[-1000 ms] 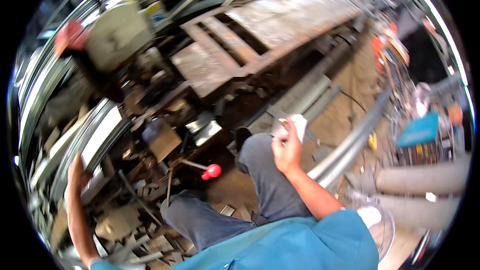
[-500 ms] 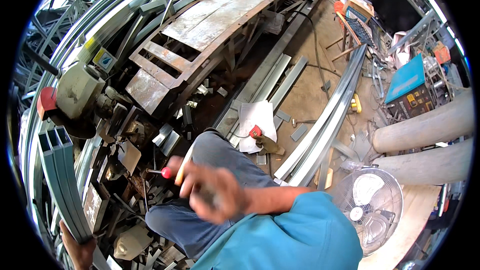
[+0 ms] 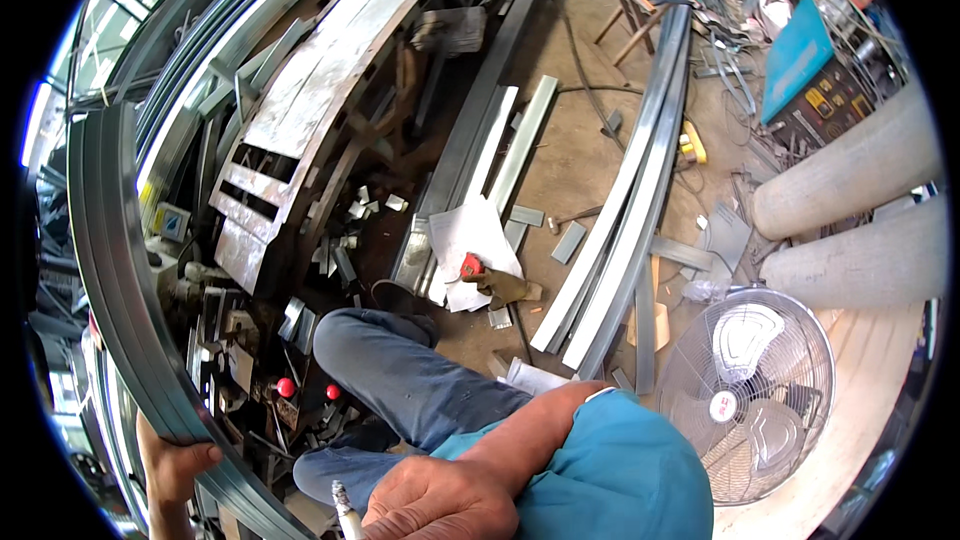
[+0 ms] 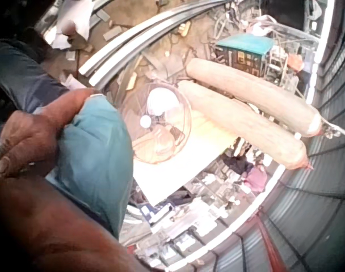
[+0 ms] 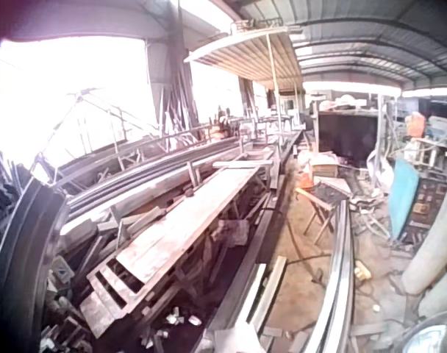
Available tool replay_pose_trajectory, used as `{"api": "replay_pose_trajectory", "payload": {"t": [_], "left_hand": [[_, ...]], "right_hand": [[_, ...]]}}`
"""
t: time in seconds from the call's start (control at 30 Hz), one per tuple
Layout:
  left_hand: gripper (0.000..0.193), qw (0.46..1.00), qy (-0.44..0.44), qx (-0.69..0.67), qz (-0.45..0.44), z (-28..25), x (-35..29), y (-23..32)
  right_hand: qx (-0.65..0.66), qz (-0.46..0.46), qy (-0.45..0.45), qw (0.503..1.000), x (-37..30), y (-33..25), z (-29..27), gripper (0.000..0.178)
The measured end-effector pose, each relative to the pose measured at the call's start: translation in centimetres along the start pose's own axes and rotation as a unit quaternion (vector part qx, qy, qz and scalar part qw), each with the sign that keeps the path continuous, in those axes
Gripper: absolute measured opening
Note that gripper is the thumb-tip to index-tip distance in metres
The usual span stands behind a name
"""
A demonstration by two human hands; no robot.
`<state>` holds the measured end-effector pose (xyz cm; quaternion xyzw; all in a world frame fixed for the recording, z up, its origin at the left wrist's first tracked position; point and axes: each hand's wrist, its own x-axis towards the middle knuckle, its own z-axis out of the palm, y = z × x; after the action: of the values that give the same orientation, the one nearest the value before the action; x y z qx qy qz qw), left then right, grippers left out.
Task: The person sits on the floor and uses a chop saw to cut a long metal bar into shorter pieces. They position the bar, lower the saw blade to cut, then remove the cut piece and repeat the process.
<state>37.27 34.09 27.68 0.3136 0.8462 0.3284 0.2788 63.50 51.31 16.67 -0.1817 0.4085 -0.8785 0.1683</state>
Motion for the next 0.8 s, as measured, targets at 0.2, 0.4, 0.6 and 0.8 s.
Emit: {"api": "replay_pose_trajectory", "payload": {"t": [0.2, 0.4, 0.6, 0.8], "left_hand": [[0.058, 0.994, -0.105, 0.011, 0.031, 4.9, 5.0, 6.1], [0.058, 0.967, -0.222, 0.018, 0.126, 12.2, 11.5, 12.0], [0.062, 0.952, -0.185, 0.075, 0.23, 19.1, 17.3, 13.8], [0.097, 0.925, -0.178, 0.101, 0.32, 19.1, 18.7, 10.0]], "right_hand": [[-0.13, -0.424, 0.298, 0.845, 1.0, 6.0, 0.1, 0.055], [-0.114, -0.373, 0.439, 0.81, 8.8, 11.6, -7.0, 0.103], [0.056, -0.353, 0.467, 0.809, 8.0, 7.0, -10.2, 0.054], [0.035, -0.37, 0.578, 0.726, 0.5, 3.8, -19.0, 0.04]]}}
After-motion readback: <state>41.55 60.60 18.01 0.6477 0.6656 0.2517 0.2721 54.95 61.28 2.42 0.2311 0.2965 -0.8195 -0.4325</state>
